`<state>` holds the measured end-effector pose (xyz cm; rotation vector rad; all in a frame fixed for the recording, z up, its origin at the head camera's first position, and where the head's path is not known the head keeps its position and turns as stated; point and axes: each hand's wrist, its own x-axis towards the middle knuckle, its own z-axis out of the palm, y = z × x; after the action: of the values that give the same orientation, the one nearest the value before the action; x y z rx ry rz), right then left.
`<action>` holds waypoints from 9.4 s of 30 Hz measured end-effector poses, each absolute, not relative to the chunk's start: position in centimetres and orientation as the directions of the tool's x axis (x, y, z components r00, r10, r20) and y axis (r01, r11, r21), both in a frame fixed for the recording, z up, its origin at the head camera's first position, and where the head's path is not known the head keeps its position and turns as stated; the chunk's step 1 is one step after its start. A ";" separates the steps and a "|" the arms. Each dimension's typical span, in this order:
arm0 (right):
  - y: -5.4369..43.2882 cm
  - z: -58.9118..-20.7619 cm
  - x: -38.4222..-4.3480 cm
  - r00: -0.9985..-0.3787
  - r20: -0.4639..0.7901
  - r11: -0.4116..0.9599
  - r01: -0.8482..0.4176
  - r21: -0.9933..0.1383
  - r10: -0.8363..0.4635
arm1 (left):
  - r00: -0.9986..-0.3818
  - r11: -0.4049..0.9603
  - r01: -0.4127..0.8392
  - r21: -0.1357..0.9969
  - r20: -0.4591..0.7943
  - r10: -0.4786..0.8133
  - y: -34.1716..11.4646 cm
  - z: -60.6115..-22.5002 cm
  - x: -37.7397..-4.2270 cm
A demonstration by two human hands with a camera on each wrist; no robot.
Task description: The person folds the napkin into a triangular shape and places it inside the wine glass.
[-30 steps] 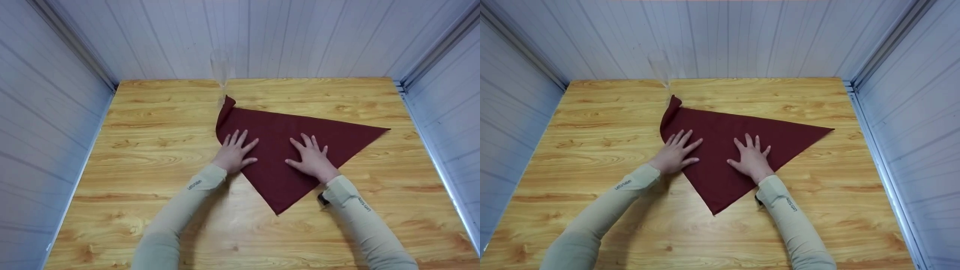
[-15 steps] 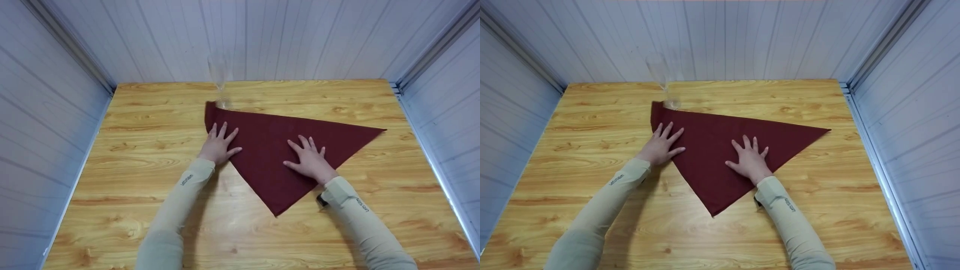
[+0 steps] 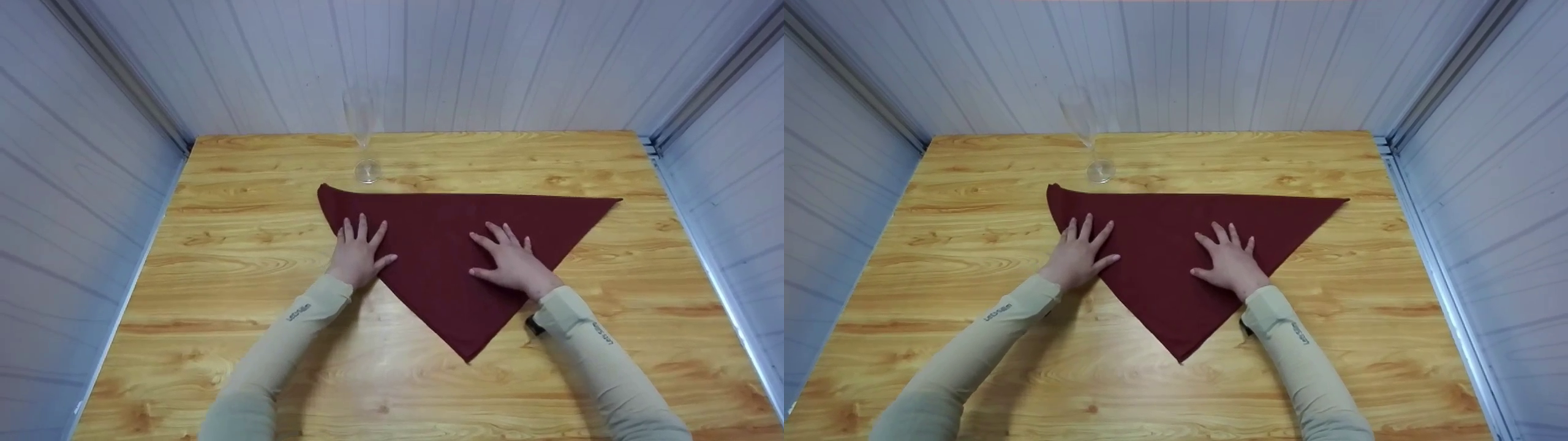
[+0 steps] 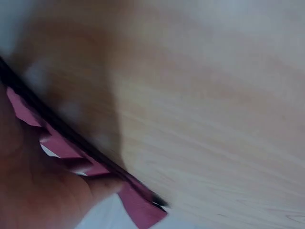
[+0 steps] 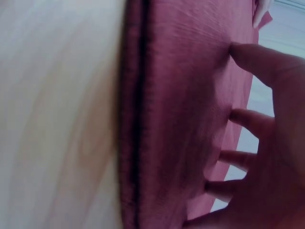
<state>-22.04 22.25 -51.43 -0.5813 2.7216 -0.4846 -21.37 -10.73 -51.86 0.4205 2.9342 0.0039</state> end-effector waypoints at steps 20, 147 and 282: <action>26.1 -51.4 -25.2 -0.915 -0.310 0.912 -0.125 -0.391 -0.258 | -0.969 0.986 0.129 0.101 -0.200 0.147 -12.2 -51.4 -23.7; 21.9 -49.9 -15.0 -0.771 -0.179 0.741 -0.477 -0.473 -0.611 | -0.766 0.790 0.580 0.198 -0.198 0.611 -5.4 -50.2 -12.1; 17.8 -53.0 -11.0 -0.902 0.261 0.525 -0.415 -0.743 -0.343 | -0.946 0.546 0.215 0.810 0.033 0.324 -1.6 -52.3 -11.6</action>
<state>-11.04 17.83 -53.04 -0.7005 2.8145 -1.4083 -11.62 -1.60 -52.28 0.4649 2.6550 1.3650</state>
